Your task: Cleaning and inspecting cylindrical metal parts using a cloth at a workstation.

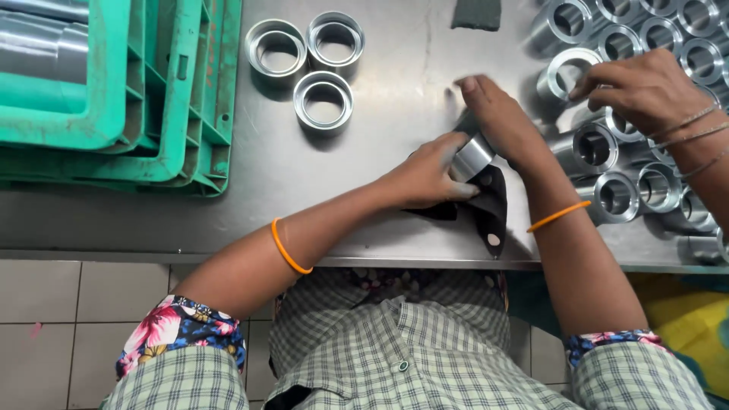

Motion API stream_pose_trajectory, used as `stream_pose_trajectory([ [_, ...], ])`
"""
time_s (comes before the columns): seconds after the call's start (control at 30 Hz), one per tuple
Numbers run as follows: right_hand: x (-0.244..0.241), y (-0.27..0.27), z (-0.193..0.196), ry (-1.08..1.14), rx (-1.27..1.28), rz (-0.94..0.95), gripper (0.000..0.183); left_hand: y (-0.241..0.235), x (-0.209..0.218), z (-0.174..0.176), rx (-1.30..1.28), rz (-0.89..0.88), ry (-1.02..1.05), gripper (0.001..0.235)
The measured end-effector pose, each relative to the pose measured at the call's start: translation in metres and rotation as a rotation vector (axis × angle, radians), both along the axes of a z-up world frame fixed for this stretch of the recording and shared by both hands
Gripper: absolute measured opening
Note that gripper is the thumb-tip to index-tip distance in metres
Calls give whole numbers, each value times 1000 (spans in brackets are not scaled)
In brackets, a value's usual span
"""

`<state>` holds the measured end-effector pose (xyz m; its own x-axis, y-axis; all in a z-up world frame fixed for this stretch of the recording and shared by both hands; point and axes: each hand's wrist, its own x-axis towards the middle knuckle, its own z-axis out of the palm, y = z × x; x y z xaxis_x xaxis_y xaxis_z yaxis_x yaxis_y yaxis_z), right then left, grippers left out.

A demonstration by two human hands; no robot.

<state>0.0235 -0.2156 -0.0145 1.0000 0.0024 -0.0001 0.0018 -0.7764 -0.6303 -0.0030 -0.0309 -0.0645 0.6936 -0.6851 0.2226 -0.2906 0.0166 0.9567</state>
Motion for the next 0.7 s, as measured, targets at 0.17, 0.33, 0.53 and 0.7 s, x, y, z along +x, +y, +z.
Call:
stream_pose_trajectory([
  [0.17,7,-19,5,12,137,-11,72,2,8,7,125,-106,103,81],
  [0.33,0,-34,-8,260,267,-122,75,-1,18,-7,132,-179,40,90],
  [0.53,-38,75,64,198,-344,56,61,-6,11,-40,316,-201,9,69],
  [0.7,-13,29,33,211,-306,26,54,6,9,1,209,-156,83,76],
])
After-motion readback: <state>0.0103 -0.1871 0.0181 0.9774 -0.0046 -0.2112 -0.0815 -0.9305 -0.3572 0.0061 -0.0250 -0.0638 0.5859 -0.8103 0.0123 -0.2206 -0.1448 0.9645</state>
